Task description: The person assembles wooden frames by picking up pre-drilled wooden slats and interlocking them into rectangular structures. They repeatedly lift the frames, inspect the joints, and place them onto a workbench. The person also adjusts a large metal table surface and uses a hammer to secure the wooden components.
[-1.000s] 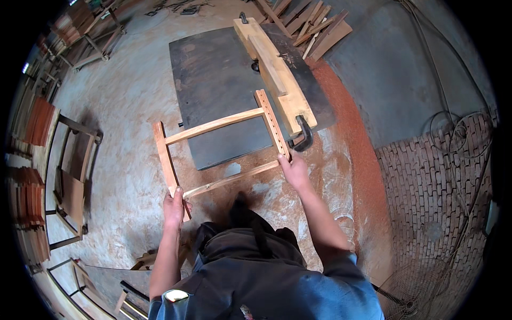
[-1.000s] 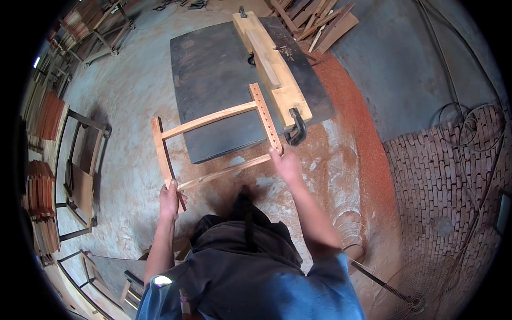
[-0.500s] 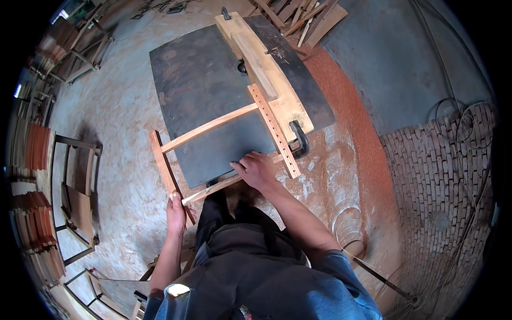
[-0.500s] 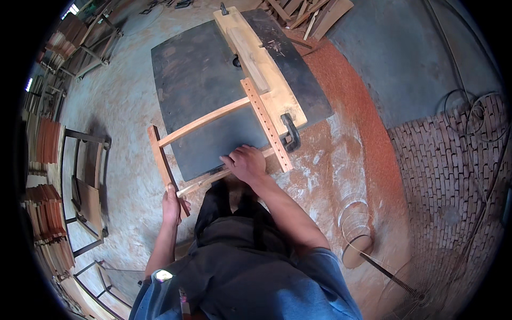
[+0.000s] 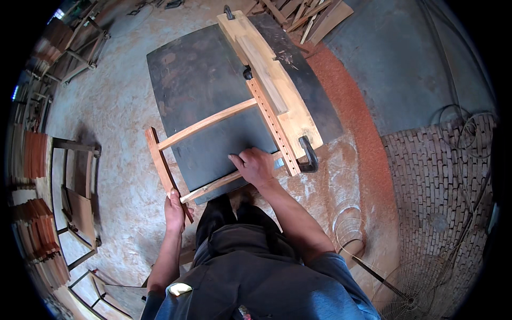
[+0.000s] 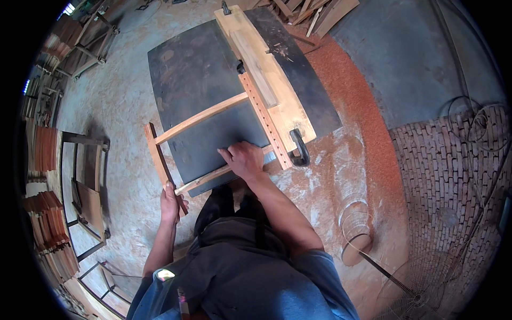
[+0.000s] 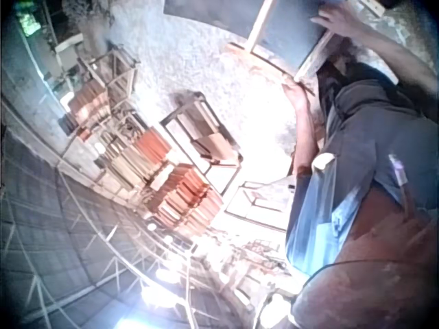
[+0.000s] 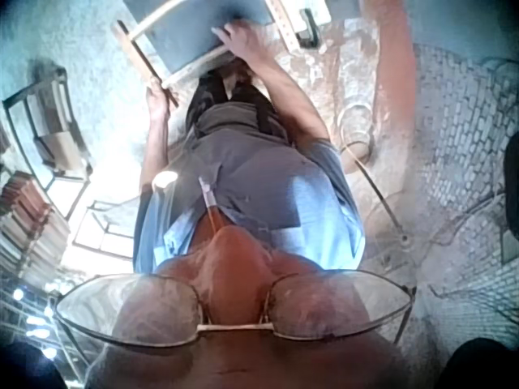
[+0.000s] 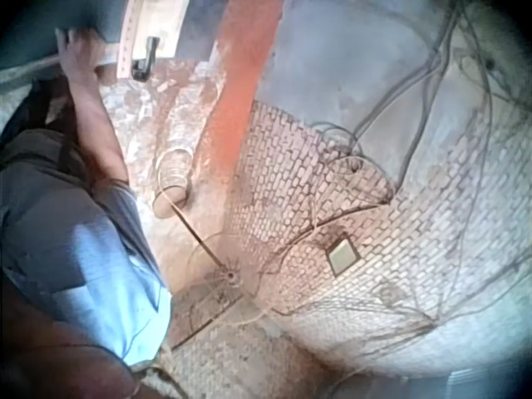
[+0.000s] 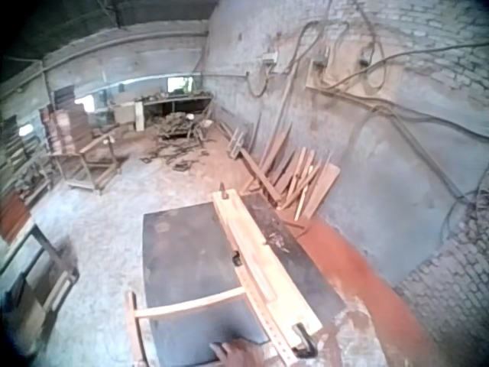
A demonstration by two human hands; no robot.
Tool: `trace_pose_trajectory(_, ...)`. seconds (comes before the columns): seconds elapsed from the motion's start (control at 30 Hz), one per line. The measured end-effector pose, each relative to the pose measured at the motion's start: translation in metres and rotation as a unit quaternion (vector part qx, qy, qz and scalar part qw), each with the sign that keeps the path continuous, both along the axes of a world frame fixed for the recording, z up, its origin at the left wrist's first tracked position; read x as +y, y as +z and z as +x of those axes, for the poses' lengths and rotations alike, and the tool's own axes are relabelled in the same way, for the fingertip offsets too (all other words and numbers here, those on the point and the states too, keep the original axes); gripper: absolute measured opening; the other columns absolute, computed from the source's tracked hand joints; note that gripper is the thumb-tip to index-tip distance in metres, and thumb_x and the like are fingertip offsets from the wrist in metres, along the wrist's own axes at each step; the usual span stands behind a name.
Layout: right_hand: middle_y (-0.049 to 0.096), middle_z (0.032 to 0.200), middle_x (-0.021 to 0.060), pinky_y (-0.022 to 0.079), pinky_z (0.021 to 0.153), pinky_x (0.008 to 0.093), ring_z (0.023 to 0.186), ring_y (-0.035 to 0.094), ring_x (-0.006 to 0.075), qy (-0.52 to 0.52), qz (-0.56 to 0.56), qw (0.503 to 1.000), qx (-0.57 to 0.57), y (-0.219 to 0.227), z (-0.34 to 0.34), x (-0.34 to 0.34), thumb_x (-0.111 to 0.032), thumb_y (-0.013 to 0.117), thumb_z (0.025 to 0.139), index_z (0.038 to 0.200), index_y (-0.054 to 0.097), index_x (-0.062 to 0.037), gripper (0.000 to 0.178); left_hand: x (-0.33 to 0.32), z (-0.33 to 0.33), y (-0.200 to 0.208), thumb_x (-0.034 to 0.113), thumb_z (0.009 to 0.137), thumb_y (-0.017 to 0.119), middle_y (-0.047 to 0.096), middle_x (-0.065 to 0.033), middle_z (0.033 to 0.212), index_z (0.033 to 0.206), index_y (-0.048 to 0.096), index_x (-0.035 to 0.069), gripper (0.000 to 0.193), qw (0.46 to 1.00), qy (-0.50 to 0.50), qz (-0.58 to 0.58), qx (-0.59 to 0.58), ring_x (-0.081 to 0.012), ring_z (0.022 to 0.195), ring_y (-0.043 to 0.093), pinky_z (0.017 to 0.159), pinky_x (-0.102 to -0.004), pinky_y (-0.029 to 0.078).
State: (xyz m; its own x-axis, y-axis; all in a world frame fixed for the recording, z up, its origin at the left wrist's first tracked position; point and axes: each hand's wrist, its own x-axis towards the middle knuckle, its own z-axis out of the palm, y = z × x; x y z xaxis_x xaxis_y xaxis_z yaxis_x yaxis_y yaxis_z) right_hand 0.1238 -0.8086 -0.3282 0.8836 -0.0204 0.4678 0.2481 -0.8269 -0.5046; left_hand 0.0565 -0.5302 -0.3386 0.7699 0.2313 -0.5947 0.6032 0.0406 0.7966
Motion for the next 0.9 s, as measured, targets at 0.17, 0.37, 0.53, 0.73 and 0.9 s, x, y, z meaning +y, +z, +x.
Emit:
trace_pose_trajectory(0.17,0.052,0.054,0.0065,0.041,0.042,0.0396,0.049,0.055,0.0267,-0.001,0.011,1.000,-0.007,0.001,0.022,0.005,-0.032,0.077,0.072,0.052,0.049,-0.0107,0.041,0.000,0.022,0.009,0.054,0.095,0.044,0.051,-0.0084,0.064,0.098,0.042,0.005,0.048,1.000,0.005,0.002,0.014,-0.0177,0.042,0.054,0.037,-0.0296,0.048)
trace_pose_trajectory(0.37,0.051,0.052,0.0064,0.041,0.043,0.0393,0.049,0.054,0.0263,0.000,0.008,1.000,-0.002,0.000,0.043,0.009,-0.031,0.077,0.072,0.052,0.048,-0.0107,0.041,0.006,0.042,0.007,0.055,0.095,0.043,0.051,-0.0087,0.066,0.099,0.042,0.005,0.050,1.000,0.000,0.011,0.023,-0.0177,0.043,0.054,0.038,-0.0299,0.048)
trace_pose_trajectory(0.53,0.052,0.052,0.0043,0.045,0.045,0.0376,0.050,0.056,0.0235,-0.006,-0.006,1.000,0.000,-0.001,0.057,0.011,-0.032,0.075,0.072,0.051,0.048,-0.0116,0.040,0.008,0.056,0.008,0.057,0.094,0.042,0.052,-0.0089,0.068,0.101,0.043,0.005,0.052,1.000,-0.002,0.006,0.025,-0.0171,0.045,0.055,0.040,-0.0296,0.049)
trace_pose_trajectory(0.73,0.051,0.052,0.0062,0.042,0.043,0.0396,0.049,0.054,0.0256,-0.006,0.007,1.000,0.009,-0.002,0.079,0.015,-0.032,0.076,0.073,0.050,0.047,-0.0104,0.042,0.011,0.079,0.010,0.058,0.093,0.043,0.051,-0.0083,0.067,0.099,0.044,0.005,0.054,1.000,-0.013,0.009,0.019,-0.0172,0.046,0.055,0.041,-0.0295,0.049)
trace_pose_trajectory(0.9,0.050,0.051,0.0074,0.040,0.043,0.0407,0.048,0.054,0.0268,-0.012,0.008,1.000,0.010,-0.005,0.095,0.019,-0.033,0.075,0.073,0.049,0.047,-0.0097,0.043,0.011,0.096,0.014,0.058,0.093,0.043,0.050,-0.0075,0.067,0.098,0.044,0.005,0.054,1.000,-0.011,0.012,0.017,-0.0167,0.046,0.054,0.042,-0.0298,0.049)
